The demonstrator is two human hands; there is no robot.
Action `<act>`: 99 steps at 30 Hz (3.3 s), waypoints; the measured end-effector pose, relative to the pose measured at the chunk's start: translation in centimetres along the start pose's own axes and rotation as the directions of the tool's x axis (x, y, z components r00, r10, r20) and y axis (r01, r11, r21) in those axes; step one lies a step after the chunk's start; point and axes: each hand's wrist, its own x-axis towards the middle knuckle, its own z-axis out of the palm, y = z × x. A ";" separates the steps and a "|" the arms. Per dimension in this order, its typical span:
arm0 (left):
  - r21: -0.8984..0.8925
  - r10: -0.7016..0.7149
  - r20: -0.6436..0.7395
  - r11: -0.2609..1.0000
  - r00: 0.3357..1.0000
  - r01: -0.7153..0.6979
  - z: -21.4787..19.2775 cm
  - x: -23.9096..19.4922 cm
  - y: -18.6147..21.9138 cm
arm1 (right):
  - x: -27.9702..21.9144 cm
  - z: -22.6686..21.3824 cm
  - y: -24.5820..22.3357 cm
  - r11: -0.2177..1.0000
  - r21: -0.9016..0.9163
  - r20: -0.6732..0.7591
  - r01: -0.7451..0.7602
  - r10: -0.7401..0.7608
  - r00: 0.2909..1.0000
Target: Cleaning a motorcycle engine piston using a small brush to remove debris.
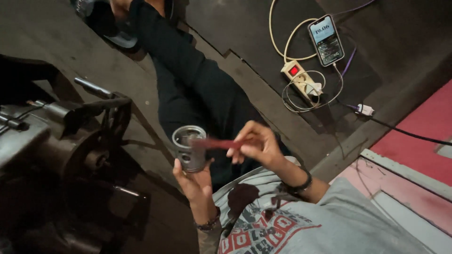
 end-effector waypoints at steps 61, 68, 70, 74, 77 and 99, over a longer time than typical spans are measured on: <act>-0.049 0.295 0.724 0.924 0.624 -0.380 1.9 0.2 1.8 | 1.3 0.7 -4.0 0.633 -0.714 0.553 0.298 0.250 0.795; -0.057 0.309 0.716 0.920 0.627 -0.388 2.1 0.3 1.8 | 2.1 0.6 -4.5 0.645 -0.723 0.492 0.246 0.231 0.839; -0.076 0.305 0.717 0.928 0.626 -0.366 1.7 0.5 1.2 | 1.6 -0.2 -3.9 0.645 -0.709 0.555 0.283 0.263 0.789; -0.038 0.310 0.679 0.920 0.665 -0.390 2.6 -0.4 2.0 | 0.8 1.6 -4.2 0.715 -0.674 0.551 0.187 0.317 0.772; 0.057 0.358 0.642 0.859 0.678 -0.508 3.0 -1.0 2.9 | 0.6 -3.1 -1.8 0.802 -0.571 0.355 0.173 0.051 0.933; 0.404 0.636 0.532 0.390 0.559 -0.828 5.5 -2.2 3.6 | 2.3 0.9 -3.6 0.825 -0.468 0.586 0.315 0.023 0.810</act>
